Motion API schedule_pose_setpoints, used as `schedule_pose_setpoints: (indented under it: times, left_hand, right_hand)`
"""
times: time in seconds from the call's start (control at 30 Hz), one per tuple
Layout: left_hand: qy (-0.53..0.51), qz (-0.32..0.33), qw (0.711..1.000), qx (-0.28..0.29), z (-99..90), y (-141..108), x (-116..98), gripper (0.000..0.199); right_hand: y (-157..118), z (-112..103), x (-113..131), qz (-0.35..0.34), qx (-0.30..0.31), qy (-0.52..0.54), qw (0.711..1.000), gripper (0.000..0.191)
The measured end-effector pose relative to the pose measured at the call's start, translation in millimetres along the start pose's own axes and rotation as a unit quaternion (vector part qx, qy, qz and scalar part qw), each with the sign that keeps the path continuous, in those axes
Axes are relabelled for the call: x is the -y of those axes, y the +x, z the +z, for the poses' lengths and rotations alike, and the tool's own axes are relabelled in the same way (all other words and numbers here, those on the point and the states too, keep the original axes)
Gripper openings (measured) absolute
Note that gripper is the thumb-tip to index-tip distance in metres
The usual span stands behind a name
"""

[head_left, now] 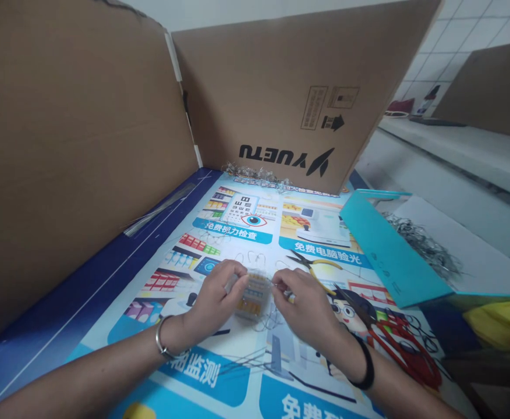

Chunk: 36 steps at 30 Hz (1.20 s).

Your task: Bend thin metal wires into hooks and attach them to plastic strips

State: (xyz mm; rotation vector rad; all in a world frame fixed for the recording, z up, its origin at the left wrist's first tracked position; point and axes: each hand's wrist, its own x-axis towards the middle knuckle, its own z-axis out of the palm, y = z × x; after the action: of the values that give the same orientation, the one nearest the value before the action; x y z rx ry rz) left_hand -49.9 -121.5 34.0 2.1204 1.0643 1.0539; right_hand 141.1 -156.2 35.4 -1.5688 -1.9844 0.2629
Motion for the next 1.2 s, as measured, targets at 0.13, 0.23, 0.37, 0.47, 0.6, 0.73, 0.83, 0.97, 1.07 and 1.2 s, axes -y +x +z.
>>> schedule_pose_setpoints:
  times: [0.13, 0.23, 0.37, 0.47, 0.6, 0.73, 0.83, 0.97, 1.07, 1.2]
  left_hand:
    - [0.015, 0.07, 0.997, 0.003, 0.9, -0.4, 3.7, 0.008]
    - [0.022, 0.095, 0.995, 0.012, 2.3, -1.0, 6.1, 0.008]
    - [0.023, 0.099, 0.995, 0.023, 3.5, -1.3, 6.3, 0.009]
    - [0.026, 0.102, 0.994, 0.038, 3.6, -0.6, 5.3, 0.009]
    - [0.03, 0.099, 0.994, 0.04, 3.9, -0.1, 5.2, 0.008]
    - [-0.001, 0.104, 0.994, 0.045, 5.0, -0.2, 5.3, 0.009]
    - [-0.029, 0.124, 0.99, 0.067, 5.4, 0.0, 5.3, 0.01]
    - [-0.031, 0.109, 0.991, 0.073, 5.7, 0.1, 6.2, 0.009]
    - [-0.023, 0.097, 0.992, 0.079, 6.2, 0.1, 6.9, 0.009]
    - [-0.024, 0.126, 0.988, 0.082, 7.6, 1.2, 7.1, 0.008]
  right_hand:
    - [0.1, 0.4, -0.9, -0.027, -0.004, 0.014, 1.0, 0.009]
    - [-0.4, 0.7, -1.7, -0.043, -0.008, 0.024, 0.999, 0.01]
    - [-1.4, 0.8, -1.9, -0.052, -0.015, 0.031, 0.998, 0.011]
    - [-1.5, 1.0, -1.3, -0.055, -0.023, 0.035, 0.998, 0.011]
    - [-1.2, 2.4, -1.1, -0.063, -0.029, 0.043, 0.997, 0.012]
    - [-1.9, 6.2, -3.5, -0.074, -0.033, 0.059, 0.995, 0.012]
    - [-2.9, 9.5, -5.6, -0.085, -0.041, 0.067, 0.993, 0.011]
    - [-3.9, 11.9, -6.3, -0.088, -0.04, 0.066, 0.993, 0.01]
    - [-4.8, 11.9, -5.5, -0.086, -0.034, 0.062, 0.994, 0.01]
    - [-5.9, 10.5, -4.6, -0.09, -0.03, 0.062, 0.994, 0.011]
